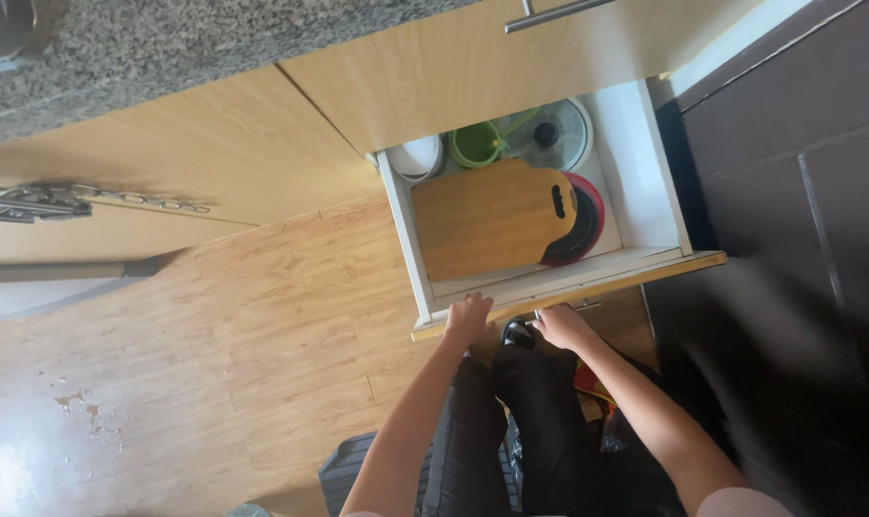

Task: Retrieving an electric kettle from a drawer, filling it with water at the kitchen sink, and organizing it on the counter.

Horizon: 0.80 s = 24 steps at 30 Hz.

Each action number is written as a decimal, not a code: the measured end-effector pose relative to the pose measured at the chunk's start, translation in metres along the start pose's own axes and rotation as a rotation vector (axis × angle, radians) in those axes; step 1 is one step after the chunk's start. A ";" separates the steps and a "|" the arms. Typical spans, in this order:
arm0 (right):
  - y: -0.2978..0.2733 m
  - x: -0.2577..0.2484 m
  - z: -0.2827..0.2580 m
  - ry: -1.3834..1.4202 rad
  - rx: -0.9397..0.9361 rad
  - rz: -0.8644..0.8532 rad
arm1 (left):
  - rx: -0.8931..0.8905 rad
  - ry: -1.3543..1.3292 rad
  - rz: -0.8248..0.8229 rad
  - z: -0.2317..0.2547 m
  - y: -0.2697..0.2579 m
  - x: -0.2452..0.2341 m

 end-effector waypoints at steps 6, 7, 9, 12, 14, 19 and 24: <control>0.031 -0.011 -0.017 -0.171 0.247 -0.391 | -0.143 -0.355 0.168 -0.055 -0.013 -0.033; 0.040 -0.031 -0.038 -0.174 0.242 -0.393 | -0.148 -0.355 0.171 -0.080 -0.004 -0.016; 0.067 -0.074 -0.080 0.071 0.221 -0.395 | -0.291 -0.458 0.313 -0.142 0.017 0.014; 0.171 -0.072 -0.081 0.421 0.151 -0.188 | -0.290 -0.323 0.452 -0.201 0.058 0.010; 0.245 -0.065 -0.072 0.485 0.141 -0.042 | -0.393 -0.423 0.497 -0.209 0.071 -0.024; 0.412 -0.043 -0.068 0.930 0.022 0.188 | -0.651 -0.732 0.722 -0.266 0.114 -0.014; 0.458 -0.056 -0.096 0.897 0.104 0.256 | -0.613 -0.814 0.869 -0.279 0.127 -0.039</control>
Point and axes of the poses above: each hand's wrist, its own y-axis towards the middle knuckle, its own x-axis out of the palm, z = x × y, the point moved 5 cm from there along y, towards the middle knuckle, and after that the axes turned 13 degrees about x, right-handed, at the moved point
